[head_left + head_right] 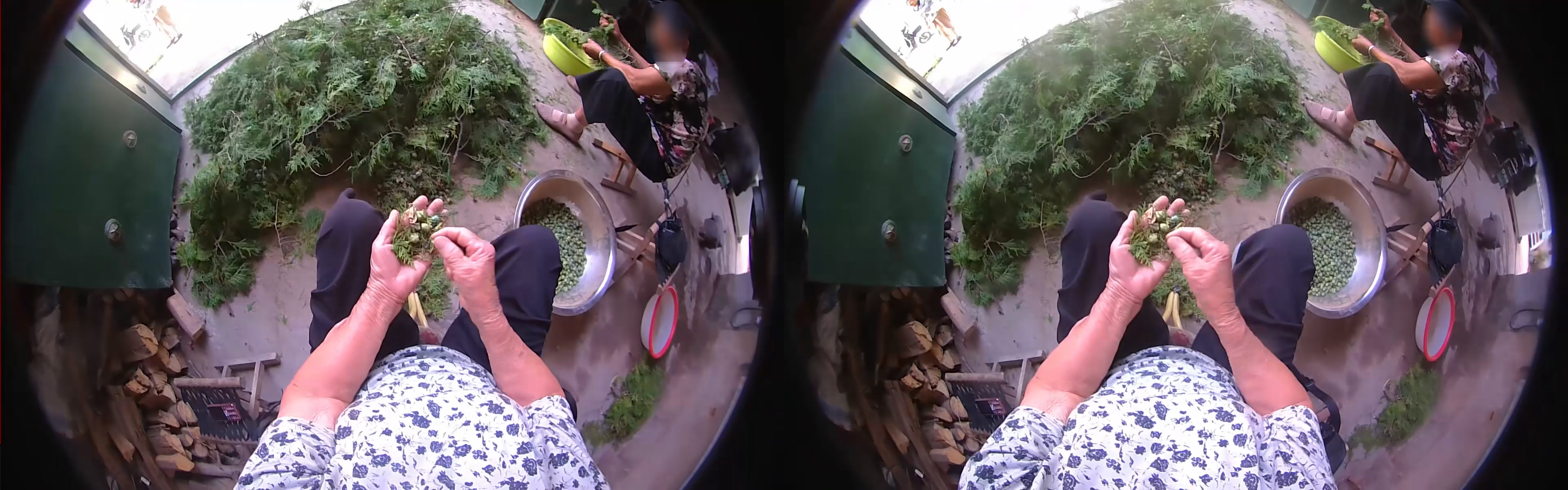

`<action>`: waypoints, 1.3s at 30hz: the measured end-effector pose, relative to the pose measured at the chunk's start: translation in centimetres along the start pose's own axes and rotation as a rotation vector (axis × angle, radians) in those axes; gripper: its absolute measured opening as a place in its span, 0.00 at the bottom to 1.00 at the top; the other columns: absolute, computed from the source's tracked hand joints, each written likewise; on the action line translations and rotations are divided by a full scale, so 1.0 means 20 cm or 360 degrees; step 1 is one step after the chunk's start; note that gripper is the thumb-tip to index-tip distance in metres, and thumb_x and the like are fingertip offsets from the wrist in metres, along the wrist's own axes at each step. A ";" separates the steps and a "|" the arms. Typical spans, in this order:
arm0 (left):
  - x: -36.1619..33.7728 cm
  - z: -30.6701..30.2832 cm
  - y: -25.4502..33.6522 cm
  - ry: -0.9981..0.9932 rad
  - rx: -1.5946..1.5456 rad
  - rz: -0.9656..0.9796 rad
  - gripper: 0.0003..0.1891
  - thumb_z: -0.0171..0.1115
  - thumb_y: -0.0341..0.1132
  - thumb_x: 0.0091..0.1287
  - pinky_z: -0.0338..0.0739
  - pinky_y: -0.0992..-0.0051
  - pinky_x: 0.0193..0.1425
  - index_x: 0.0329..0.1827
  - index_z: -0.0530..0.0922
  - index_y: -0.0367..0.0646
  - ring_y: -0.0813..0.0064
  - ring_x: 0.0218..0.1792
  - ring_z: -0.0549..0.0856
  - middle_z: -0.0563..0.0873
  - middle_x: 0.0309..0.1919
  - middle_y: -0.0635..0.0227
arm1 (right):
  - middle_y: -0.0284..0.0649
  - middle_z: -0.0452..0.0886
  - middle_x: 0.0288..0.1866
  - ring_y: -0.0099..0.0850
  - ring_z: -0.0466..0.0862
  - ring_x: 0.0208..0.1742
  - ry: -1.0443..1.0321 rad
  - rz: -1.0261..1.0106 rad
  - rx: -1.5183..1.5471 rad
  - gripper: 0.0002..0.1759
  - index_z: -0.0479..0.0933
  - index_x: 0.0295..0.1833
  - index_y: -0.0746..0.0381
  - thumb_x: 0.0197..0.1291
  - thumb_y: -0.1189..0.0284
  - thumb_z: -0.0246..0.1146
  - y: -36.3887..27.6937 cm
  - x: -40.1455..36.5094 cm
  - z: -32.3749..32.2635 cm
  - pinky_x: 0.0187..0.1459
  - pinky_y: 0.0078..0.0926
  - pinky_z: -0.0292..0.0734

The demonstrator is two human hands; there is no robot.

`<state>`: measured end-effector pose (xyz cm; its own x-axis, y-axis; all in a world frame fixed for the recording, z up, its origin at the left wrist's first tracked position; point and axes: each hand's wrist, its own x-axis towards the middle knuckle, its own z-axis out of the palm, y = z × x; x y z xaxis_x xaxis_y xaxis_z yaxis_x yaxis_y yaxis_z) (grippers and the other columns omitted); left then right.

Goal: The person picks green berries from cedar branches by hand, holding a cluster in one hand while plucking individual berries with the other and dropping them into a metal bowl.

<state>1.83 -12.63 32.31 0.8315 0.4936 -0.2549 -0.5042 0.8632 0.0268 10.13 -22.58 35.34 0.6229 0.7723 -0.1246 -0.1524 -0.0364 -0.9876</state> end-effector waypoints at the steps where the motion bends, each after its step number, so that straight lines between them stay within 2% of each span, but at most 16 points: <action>1: -0.01 0.01 0.00 -0.0042 -0.0003 -0.0012 0.25 0.37 0.46 0.74 0.63 0.58 0.69 0.63 0.67 0.38 0.56 0.63 0.71 0.70 0.65 0.54 | 0.35 0.80 0.29 0.27 0.81 0.31 0.0030 -0.0419 -0.0469 0.06 0.79 0.39 0.66 0.57 0.75 0.64 0.00 0.01 0.04 0.33 0.24 0.76; 7: -0.01 -0.02 -0.01 -0.0071 0.0049 -0.0024 0.24 0.39 0.47 0.74 0.65 0.59 0.67 0.64 0.67 0.39 0.58 0.59 0.73 0.70 0.64 0.55 | 0.45 0.82 0.37 0.39 0.83 0.36 -0.0009 -0.0544 -0.1187 0.10 0.80 0.43 0.60 0.54 0.78 0.62 0.01 0.01 0.12 0.38 0.30 0.77; 10: -0.01 -0.03 0.00 -0.0142 0.0057 -0.0056 0.24 0.39 0.47 0.74 0.66 0.60 0.66 0.63 0.68 0.39 0.58 0.58 0.74 0.71 0.62 0.56 | 0.45 0.81 0.37 0.43 0.83 0.37 0.0040 -0.0595 -0.1232 0.12 0.79 0.45 0.59 0.54 0.78 0.62 0.02 0.02 0.14 0.38 0.32 0.77; 14: -0.02 -0.01 0.00 -0.0096 0.0045 -0.0030 0.24 0.38 0.46 0.74 0.65 0.60 0.67 0.63 0.68 0.38 0.58 0.59 0.73 0.71 0.62 0.55 | 0.42 0.81 0.33 0.36 0.83 0.34 0.0040 -0.0688 -0.1198 0.11 0.79 0.45 0.61 0.55 0.78 0.61 0.02 0.01 0.13 0.37 0.28 0.77; 16: -0.02 0.01 0.01 -0.0110 0.0033 -0.0016 0.24 0.39 0.46 0.74 0.64 0.60 0.68 0.62 0.68 0.38 0.57 0.60 0.72 0.71 0.63 0.55 | 0.39 0.80 0.28 0.30 0.80 0.28 0.0048 -0.0430 -0.0731 0.11 0.77 0.45 0.60 0.55 0.77 0.62 -0.03 -0.01 0.12 0.32 0.27 0.75; 17: -0.02 0.01 0.02 -0.0070 0.0008 0.0017 0.24 0.39 0.46 0.74 0.63 0.60 0.69 0.62 0.68 0.38 0.57 0.62 0.71 0.70 0.64 0.54 | 0.36 0.79 0.25 0.23 0.76 0.25 0.0036 -0.0440 -0.0502 0.09 0.77 0.44 0.63 0.57 0.78 0.61 0.01 0.00 0.08 0.28 0.19 0.71; 18: -0.01 0.02 0.02 -0.0028 -0.0020 0.0048 0.24 0.39 0.46 0.74 0.62 0.59 0.70 0.62 0.68 0.37 0.56 0.64 0.69 0.70 0.64 0.53 | 0.36 0.80 0.29 0.24 0.76 0.25 -0.0079 0.0181 0.0114 0.08 0.76 0.44 0.65 0.59 0.77 0.60 -0.07 -0.02 0.05 0.25 0.17 0.70; 20: -0.02 0.02 0.03 -0.0072 -0.0034 0.0034 0.24 0.39 0.46 0.74 0.61 0.58 0.71 0.62 0.68 0.37 0.56 0.65 0.68 0.70 0.64 0.52 | 0.37 0.80 0.33 0.20 0.76 0.25 -0.0156 0.0370 0.1061 0.07 0.74 0.45 0.65 0.62 0.76 0.59 -0.12 0.00 0.01 0.23 0.14 0.69; 21: -0.02 0.03 0.03 -0.0051 -0.0029 0.0036 0.24 0.38 0.46 0.74 0.62 0.58 0.70 0.62 0.68 0.37 0.56 0.65 0.68 0.71 0.64 0.52 | 0.37 0.79 0.35 0.20 0.77 0.27 -0.0181 0.0385 0.1157 0.08 0.72 0.47 0.64 0.63 0.75 0.58 -0.13 0.00 -0.01 0.22 0.14 0.70; 24: -0.02 0.03 0.03 0.0009 -0.0005 0.0051 0.24 0.38 0.46 0.74 0.63 0.57 0.69 0.62 0.69 0.38 0.56 0.64 0.70 0.71 0.63 0.52 | 0.37 0.78 0.36 0.20 0.76 0.26 -0.0150 0.0336 0.1018 0.06 0.73 0.43 0.64 0.65 0.73 0.57 -0.04 0.03 -0.08 0.20 0.15 0.68; 25: -0.02 0.03 0.03 0.0019 -0.0010 0.0047 0.23 0.38 0.46 0.74 0.64 0.57 0.69 0.61 0.69 0.38 0.57 0.63 0.71 0.73 0.61 0.53 | 0.36 0.80 0.35 0.22 0.78 0.32 -0.0194 0.0359 0.0805 0.07 0.76 0.43 0.66 0.63 0.74 0.60 -0.02 0.02 -0.11 0.27 0.18 0.72; 26: -0.02 0.03 0.03 0.0028 -0.0013 0.0046 0.23 0.38 0.46 0.75 0.65 0.57 0.68 0.61 0.69 0.38 0.58 0.62 0.73 0.75 0.60 0.53 | 0.36 0.80 0.35 0.22 0.78 0.32 -0.0193 0.0358 0.0805 0.07 0.76 0.43 0.66 0.63 0.74 0.60 0.00 0.02 -0.09 0.27 0.18 0.72; 28: -0.02 0.03 0.03 0.0028 -0.0009 0.0052 0.23 0.38 0.46 0.75 0.65 0.57 0.68 0.61 0.69 0.38 0.57 0.61 0.73 0.75 0.59 0.53 | 0.35 0.79 0.33 0.19 0.75 0.28 0.0016 -0.0240 -0.0455 0.06 0.79 0.43 0.64 0.63 0.75 0.60 0.02 0.00 -0.02 0.26 0.15 0.68; 29: -0.02 0.03 0.03 0.0026 -0.0022 0.0049 0.23 0.38 0.46 0.75 0.65 0.57 0.68 0.61 0.69 0.38 0.57 0.61 0.73 0.74 0.60 0.53 | 0.36 0.80 0.32 0.23 0.77 0.31 0.0083 -0.0593 -0.0607 0.06 0.81 0.43 0.63 0.60 0.77 0.62 0.04 0.00 0.01 0.33 0.18 0.71; 32: -0.01 0.00 0.03 -0.0018 -0.0045 0.0040 0.24 0.38 0.47 0.74 0.65 0.56 0.68 0.61 0.69 0.38 0.55 0.62 0.71 0.72 0.61 0.52 | 0.37 0.79 0.32 0.26 0.78 0.34 0.0036 -0.0484 -0.0669 0.07 0.81 0.42 0.63 0.57 0.79 0.63 0.04 -0.03 0.06 0.38 0.21 0.72; 39: -0.02 0.02 0.02 -0.0014 -0.0017 0.0054 0.25 0.36 0.47 0.74 0.62 0.55 0.70 0.62 0.68 0.37 0.53 0.64 0.69 0.71 0.63 0.50 | 0.38 0.80 0.34 0.25 0.79 0.34 0.0059 -0.0508 -0.0651 0.07 0.80 0.41 0.65 0.55 0.81 0.63 0.04 -0.04 0.06 0.38 0.22 0.73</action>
<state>1.39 -12.34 32.77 0.8157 0.5237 -0.2456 -0.5348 0.8446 0.0248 8.62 -22.41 34.78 0.6173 0.7628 0.1929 0.3571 -0.0532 -0.9325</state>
